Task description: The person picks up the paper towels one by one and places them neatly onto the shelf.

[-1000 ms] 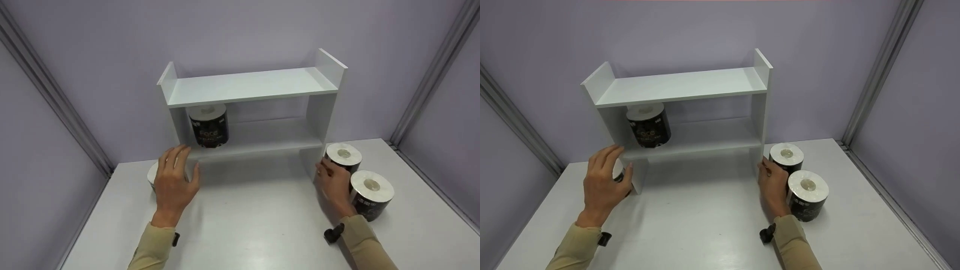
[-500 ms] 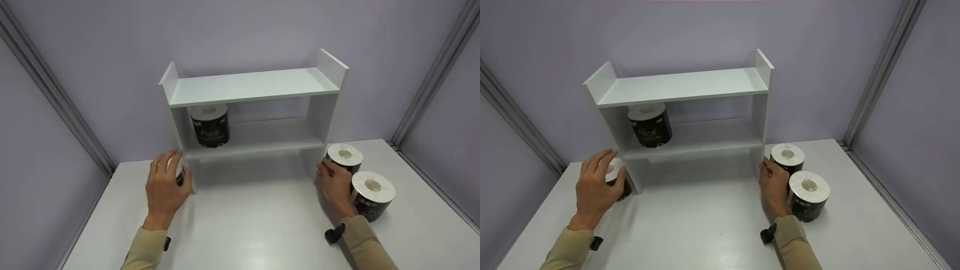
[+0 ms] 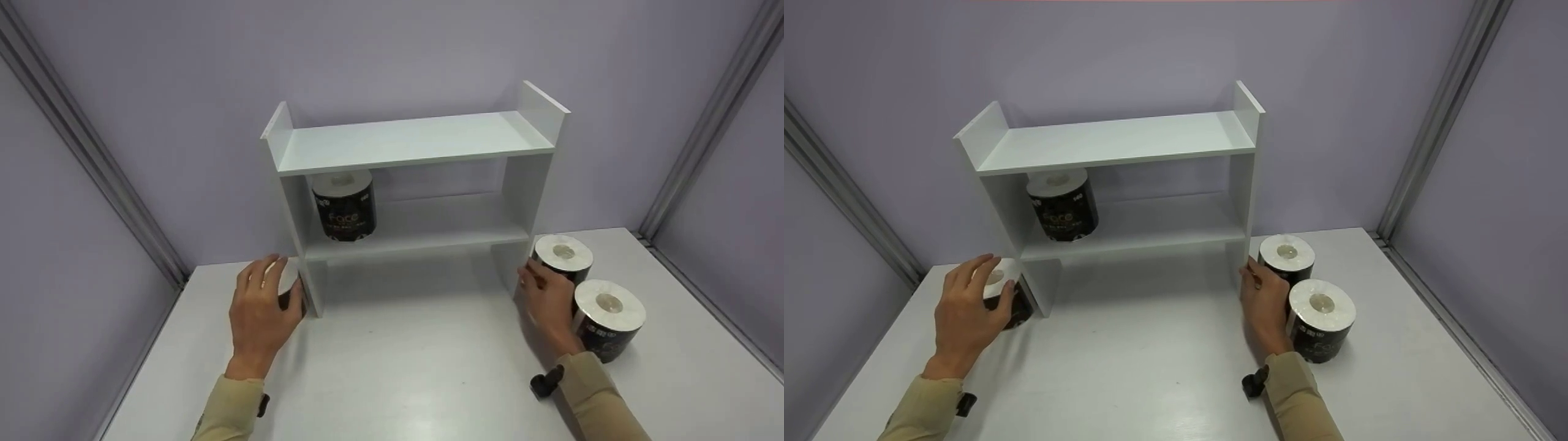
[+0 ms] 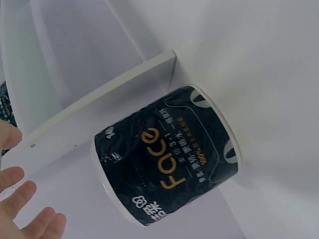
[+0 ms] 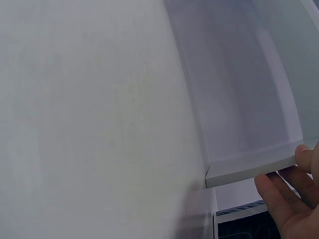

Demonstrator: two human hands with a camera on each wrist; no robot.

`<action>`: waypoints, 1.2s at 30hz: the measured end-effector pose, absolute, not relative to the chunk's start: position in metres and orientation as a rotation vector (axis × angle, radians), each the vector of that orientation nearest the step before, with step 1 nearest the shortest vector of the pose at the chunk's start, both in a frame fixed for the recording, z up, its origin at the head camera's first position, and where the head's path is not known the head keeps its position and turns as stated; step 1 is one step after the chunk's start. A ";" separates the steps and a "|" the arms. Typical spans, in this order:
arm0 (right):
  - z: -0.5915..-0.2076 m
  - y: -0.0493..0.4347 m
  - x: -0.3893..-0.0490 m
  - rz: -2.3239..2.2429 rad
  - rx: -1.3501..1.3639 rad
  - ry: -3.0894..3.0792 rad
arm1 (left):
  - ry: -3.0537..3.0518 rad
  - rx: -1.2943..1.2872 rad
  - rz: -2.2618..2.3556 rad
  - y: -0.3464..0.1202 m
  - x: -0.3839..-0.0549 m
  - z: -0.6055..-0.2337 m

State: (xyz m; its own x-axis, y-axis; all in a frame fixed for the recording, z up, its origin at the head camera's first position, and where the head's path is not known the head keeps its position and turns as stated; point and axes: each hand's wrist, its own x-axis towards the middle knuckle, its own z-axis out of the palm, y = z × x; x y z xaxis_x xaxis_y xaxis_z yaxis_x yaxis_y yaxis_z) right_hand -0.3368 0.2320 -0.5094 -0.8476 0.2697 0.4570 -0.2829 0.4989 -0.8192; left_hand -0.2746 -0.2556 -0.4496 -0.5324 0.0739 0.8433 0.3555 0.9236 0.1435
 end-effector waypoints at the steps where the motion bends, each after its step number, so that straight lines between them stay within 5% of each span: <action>1: -0.509 0.232 -0.337 1.341 0.009 -2.208 | -2.117 -0.303 -0.369 -0.257 -0.275 -0.451; 36: -0.505 0.230 -0.333 1.326 0.009 -2.236 | -2.142 -0.241 -0.350 -0.282 -0.280 -0.487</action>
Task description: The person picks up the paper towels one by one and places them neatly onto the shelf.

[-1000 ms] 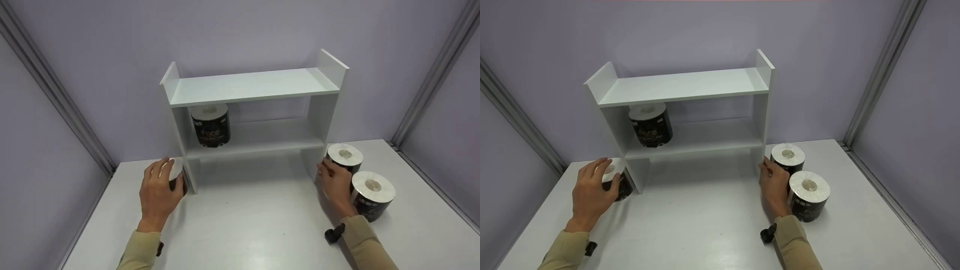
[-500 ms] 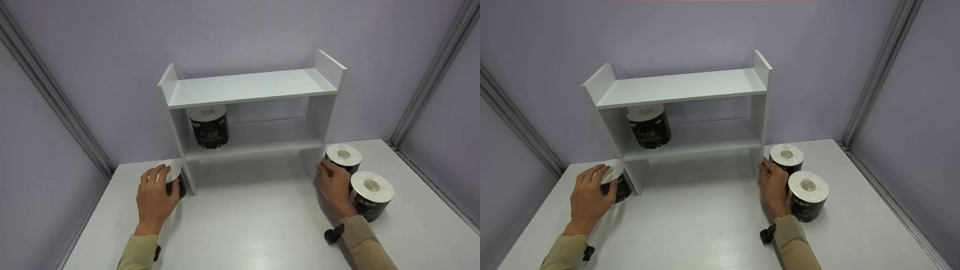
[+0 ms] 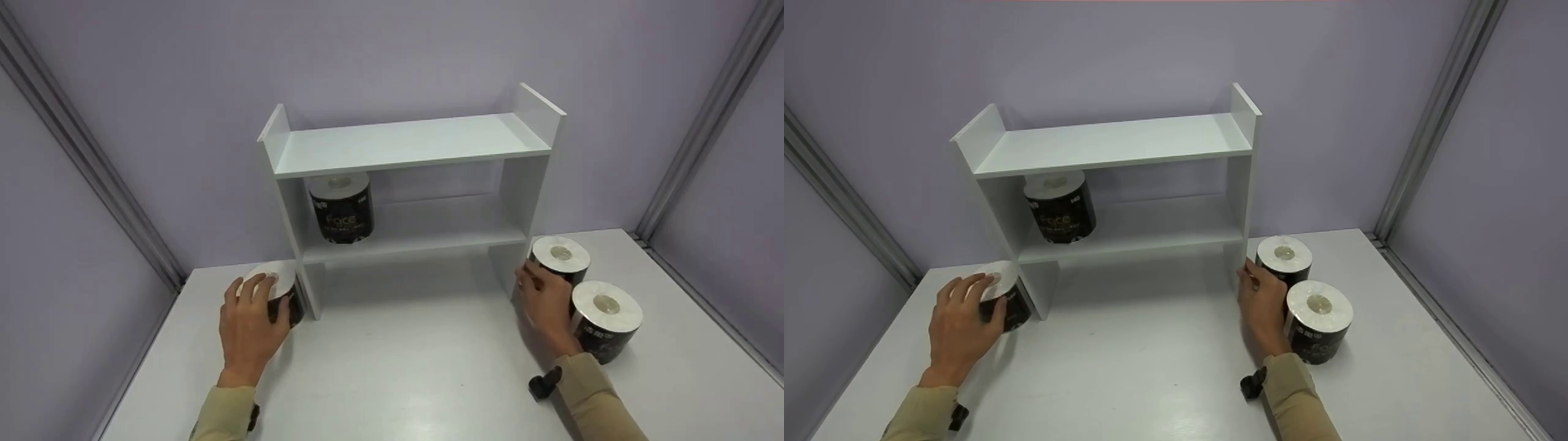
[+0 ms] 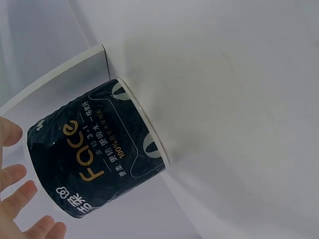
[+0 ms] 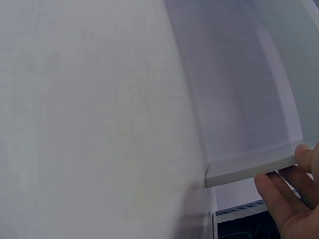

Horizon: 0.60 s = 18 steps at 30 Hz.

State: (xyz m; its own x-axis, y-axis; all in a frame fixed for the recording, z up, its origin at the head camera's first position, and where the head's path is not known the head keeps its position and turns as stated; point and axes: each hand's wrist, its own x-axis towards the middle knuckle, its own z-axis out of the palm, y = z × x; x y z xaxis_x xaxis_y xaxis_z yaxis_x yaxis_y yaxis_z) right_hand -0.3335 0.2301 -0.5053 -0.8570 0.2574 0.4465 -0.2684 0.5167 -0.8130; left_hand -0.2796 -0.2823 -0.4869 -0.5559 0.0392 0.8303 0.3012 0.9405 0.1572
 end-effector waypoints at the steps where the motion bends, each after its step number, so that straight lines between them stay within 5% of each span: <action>1: -0.505 0.230 -0.333 1.334 0.009 -2.232 | -2.143 -0.240 -0.349 -0.283 -0.280 -0.488; 18: -0.509 0.231 -0.336 1.325 0.043 -2.190 | -2.228 -0.190 -0.387 -0.289 -0.282 -0.498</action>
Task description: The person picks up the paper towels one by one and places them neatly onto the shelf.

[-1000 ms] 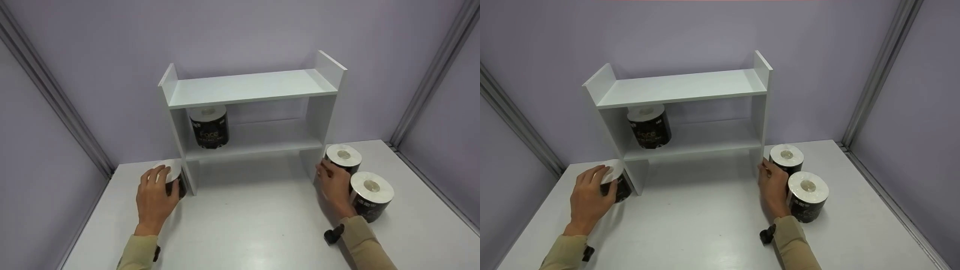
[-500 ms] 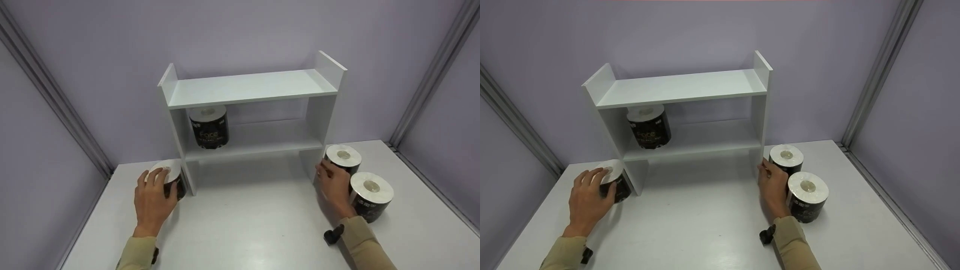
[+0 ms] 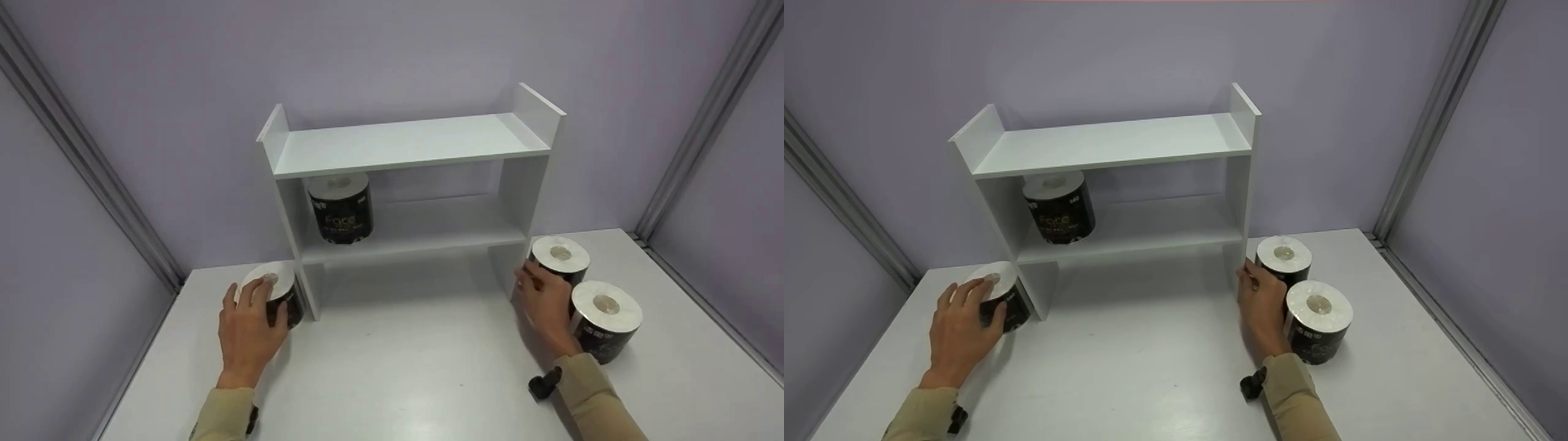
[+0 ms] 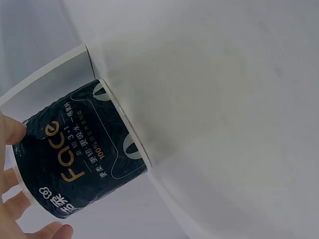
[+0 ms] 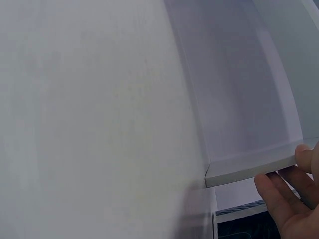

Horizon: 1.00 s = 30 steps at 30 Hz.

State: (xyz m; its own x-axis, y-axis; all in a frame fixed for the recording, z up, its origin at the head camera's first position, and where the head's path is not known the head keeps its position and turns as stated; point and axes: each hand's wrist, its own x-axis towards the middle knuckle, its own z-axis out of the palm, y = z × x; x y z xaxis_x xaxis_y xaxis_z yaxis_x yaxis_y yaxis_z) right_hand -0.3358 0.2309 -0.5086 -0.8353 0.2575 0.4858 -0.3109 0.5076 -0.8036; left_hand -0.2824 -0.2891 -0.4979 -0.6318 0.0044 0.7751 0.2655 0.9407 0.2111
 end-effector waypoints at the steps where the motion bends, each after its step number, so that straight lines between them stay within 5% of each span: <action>1: -0.509 0.231 -0.336 1.331 0.041 -2.192 | -2.226 -0.193 -0.389 -0.289 -0.283 -0.499; 30: -0.507 0.230 -0.335 1.344 -0.040 -2.267 | -2.263 -0.072 -0.645 -0.278 -0.288 -0.493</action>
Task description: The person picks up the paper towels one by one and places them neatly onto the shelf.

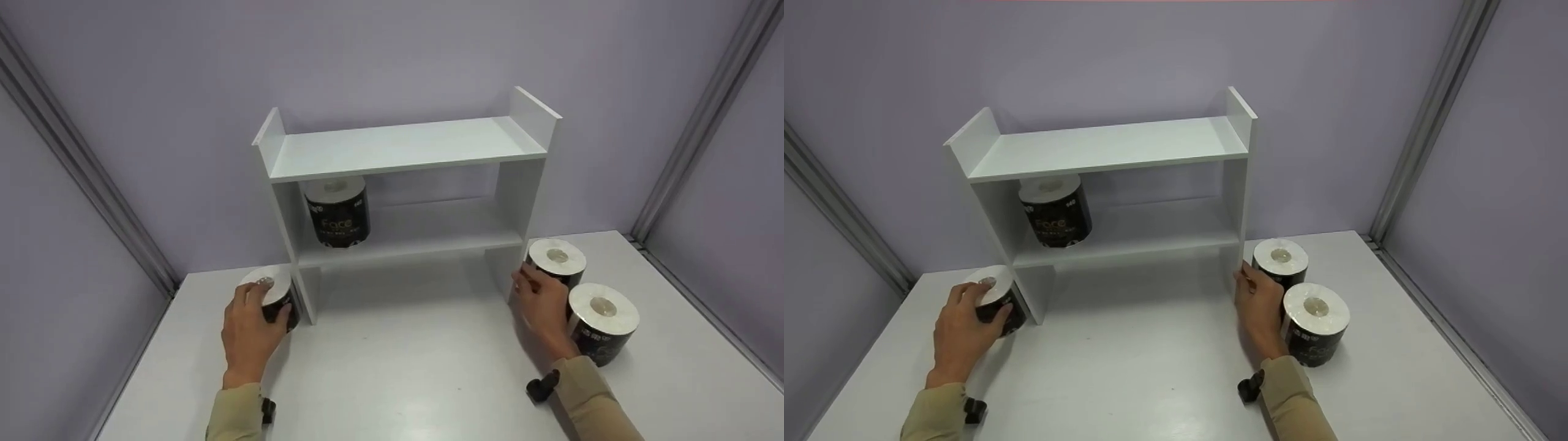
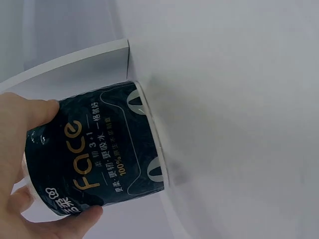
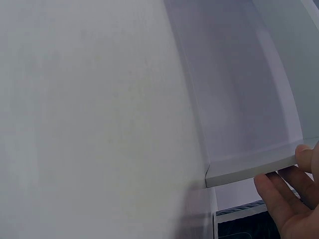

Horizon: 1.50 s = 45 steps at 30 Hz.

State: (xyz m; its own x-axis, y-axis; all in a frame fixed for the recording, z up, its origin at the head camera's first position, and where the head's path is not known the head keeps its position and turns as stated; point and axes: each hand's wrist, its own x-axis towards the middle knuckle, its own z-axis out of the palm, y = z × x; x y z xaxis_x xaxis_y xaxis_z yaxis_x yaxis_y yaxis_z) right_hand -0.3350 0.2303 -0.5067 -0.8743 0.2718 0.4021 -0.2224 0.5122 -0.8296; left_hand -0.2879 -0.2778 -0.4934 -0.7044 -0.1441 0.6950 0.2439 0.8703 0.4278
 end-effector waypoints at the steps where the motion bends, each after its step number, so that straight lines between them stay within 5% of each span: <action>1: -0.506 0.231 -0.335 1.341 -0.049 -2.275 | -2.266 -0.061 -0.647 -0.277 -0.289 -0.492; 45: -0.507 0.232 -0.334 1.348 -0.017 -2.264 | -2.189 -0.014 -0.698 -0.272 -0.286 -0.493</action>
